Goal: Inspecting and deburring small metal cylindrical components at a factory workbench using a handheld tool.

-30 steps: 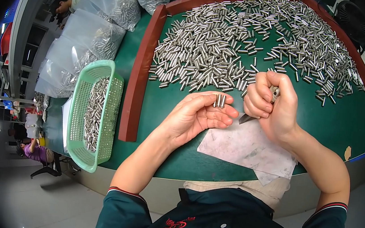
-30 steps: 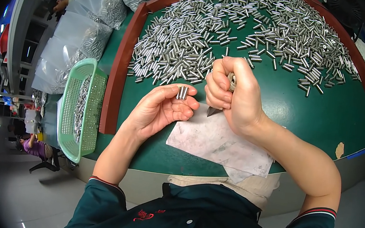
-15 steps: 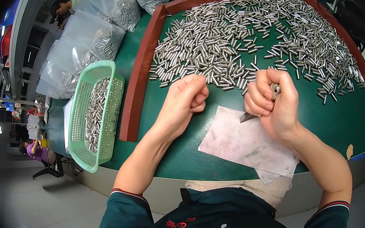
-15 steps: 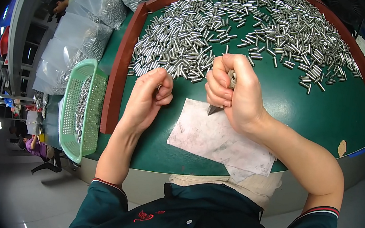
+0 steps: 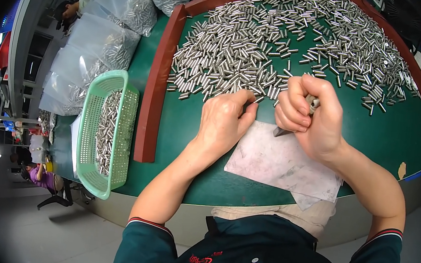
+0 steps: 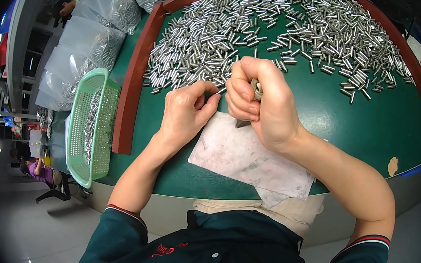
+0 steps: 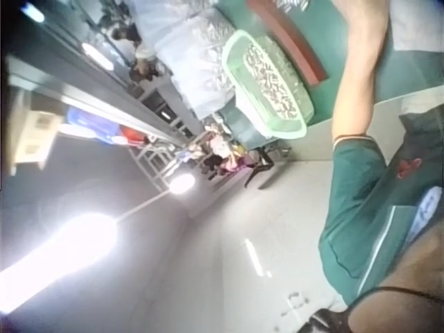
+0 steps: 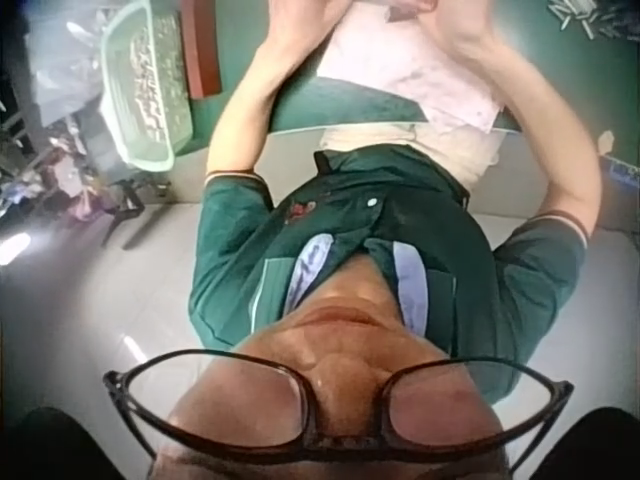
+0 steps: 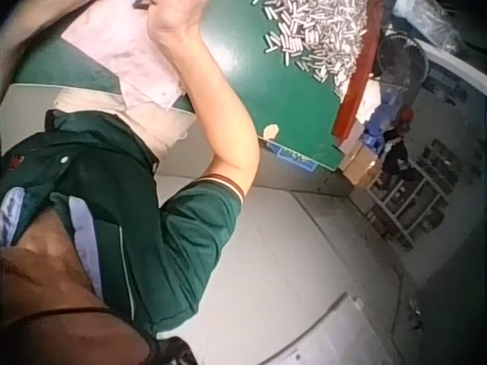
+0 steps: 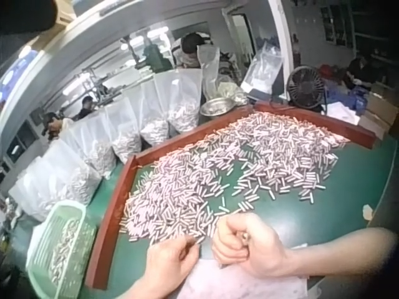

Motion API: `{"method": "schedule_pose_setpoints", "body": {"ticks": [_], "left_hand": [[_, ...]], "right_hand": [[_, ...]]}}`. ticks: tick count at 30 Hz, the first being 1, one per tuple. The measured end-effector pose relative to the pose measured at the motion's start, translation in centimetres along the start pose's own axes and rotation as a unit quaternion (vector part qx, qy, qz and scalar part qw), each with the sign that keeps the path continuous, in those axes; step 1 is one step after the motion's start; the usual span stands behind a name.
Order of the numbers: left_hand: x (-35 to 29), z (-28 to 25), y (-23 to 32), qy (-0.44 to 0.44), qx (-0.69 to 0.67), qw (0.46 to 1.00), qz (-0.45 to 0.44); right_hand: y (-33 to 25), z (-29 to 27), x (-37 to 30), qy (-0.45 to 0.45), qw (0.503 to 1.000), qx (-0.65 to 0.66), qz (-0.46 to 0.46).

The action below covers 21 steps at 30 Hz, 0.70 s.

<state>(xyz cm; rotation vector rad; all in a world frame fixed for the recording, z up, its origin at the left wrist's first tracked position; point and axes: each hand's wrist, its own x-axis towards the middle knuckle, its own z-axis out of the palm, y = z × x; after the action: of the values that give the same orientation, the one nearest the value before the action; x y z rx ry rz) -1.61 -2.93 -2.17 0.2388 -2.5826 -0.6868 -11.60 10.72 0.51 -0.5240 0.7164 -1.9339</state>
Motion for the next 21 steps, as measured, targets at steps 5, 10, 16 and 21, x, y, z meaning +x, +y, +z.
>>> {"method": "schedule_pose_setpoints", "body": {"ticks": [5,10,16,21], "left_hand": [[0.2,-2.6,1.1,-0.074,-0.417,0.865,-0.270],[-0.5,-3.9,0.3,-0.174,-0.672,0.646,-0.317],[-1.0,-4.0,0.4,-0.202,-0.696,0.613,-0.313],[-1.0,-3.7,0.4,-0.228,-0.704,0.588,-0.327]], "right_hand": [[-3.4,1.8,-0.6,-0.056,0.827,-0.489,-0.271],[-2.4,2.8,-0.6,-0.034,0.686,-0.674,-0.273],[-0.9,2.1,-0.4,-0.057,0.675,-0.689,-0.257],[-0.7,2.1,-0.2,-0.059,0.673,-0.699,-0.234]]}}
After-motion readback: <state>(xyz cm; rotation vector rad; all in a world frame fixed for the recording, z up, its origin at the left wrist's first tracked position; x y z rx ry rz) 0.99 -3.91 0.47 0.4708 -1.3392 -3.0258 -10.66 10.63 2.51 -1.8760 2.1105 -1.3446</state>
